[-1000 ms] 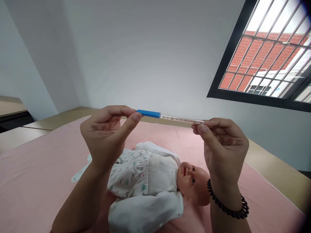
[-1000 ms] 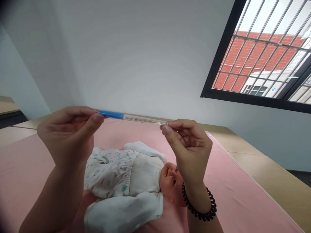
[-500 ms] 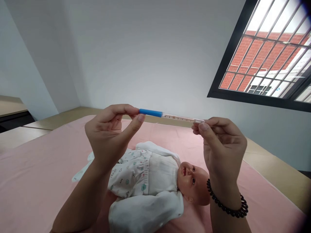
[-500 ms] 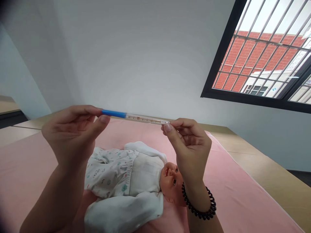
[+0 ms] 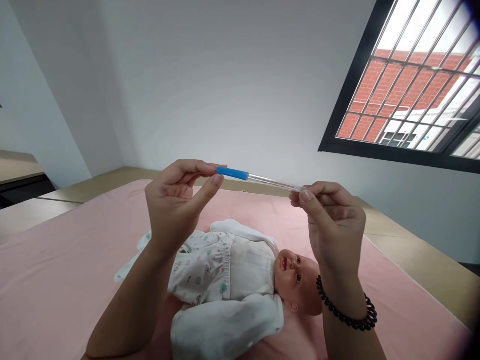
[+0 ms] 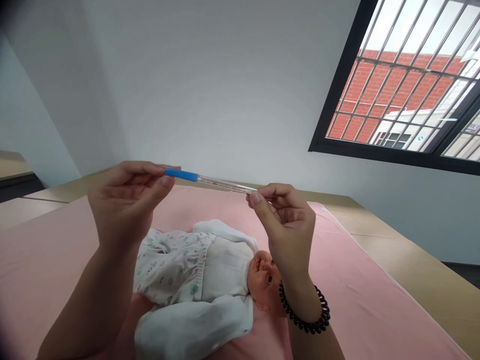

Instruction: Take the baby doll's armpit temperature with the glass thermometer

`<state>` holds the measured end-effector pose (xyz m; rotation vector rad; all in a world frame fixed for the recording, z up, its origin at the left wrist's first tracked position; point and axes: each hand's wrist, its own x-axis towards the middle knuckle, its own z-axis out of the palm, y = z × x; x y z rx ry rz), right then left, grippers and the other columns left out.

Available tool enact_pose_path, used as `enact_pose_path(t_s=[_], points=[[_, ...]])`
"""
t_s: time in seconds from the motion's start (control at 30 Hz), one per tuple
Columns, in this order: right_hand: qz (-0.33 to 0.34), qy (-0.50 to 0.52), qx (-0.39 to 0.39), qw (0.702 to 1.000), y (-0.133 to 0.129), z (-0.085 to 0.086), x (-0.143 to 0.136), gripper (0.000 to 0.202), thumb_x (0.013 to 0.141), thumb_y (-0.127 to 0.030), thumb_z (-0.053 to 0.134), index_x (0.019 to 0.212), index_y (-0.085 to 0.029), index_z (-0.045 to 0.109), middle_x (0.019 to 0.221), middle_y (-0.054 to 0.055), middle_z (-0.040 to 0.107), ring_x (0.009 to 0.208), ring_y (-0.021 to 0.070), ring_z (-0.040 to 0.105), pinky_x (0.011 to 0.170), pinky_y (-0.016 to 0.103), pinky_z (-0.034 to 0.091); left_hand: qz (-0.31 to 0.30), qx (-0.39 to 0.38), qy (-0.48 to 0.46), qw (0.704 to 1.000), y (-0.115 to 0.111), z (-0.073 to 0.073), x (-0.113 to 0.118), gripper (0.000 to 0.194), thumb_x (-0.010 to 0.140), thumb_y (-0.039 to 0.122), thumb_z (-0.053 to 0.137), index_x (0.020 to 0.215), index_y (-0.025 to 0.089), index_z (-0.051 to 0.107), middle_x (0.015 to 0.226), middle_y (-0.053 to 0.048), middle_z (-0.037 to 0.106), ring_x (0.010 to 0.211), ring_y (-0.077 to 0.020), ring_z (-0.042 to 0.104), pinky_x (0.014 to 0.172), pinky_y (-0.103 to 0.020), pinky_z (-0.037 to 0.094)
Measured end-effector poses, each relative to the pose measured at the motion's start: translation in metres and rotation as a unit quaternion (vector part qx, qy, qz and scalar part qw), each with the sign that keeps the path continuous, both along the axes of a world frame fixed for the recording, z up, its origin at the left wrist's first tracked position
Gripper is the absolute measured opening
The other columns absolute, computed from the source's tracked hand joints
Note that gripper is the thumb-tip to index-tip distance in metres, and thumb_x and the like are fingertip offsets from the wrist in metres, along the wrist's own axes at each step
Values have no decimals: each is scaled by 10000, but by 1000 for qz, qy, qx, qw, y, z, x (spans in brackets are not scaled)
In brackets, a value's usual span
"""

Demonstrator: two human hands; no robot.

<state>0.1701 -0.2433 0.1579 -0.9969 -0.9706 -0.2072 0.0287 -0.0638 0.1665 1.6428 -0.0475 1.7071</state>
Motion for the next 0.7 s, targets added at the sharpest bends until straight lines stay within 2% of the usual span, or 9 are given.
enact_pose_path(t_s=[0.17,0.37,0.5,0.63,0.7], points=[[12,7,0,1000,-2,1,2,87,865,-225,811,888,-220,728,862,3,714,785,131,701,732,266,597,4,8,-1,1000,-1,0,-2,163,795,304,865,872,231,741,854,-25,735,858,-179,722,839,-342,632],[42,16,-13,999,-1,0,11,107,881,-247,779,844,-218,682,694,-24,641,705,136,670,675,271,581,4,9,39,999,2,-2,-1,156,778,300,860,782,216,728,751,-21,697,744,-175,690,743,-342,613],[91,17,-70,993,-3,0,25,88,887,-250,761,958,-222,719,673,-33,627,659,122,634,643,254,559,-15,2,86,996,6,-2,1,149,781,281,836,755,202,713,708,-23,684,705,-179,679,706,-343,589],[124,5,-139,982,-4,0,54,103,849,-279,804,880,-198,749,693,-4,664,652,124,620,626,253,539,-20,28,199,979,15,-1,3,148,813,319,792,757,211,708,749,-40,716,771,-198,694,760,-346,574],[138,7,-178,974,-2,-3,75,135,837,-297,819,862,-188,746,686,0,666,666,126,624,641,253,537,-25,59,318,946,26,-3,6,152,840,364,745,793,223,716,819,-45,739,830,-212,699,769,-343,566]])
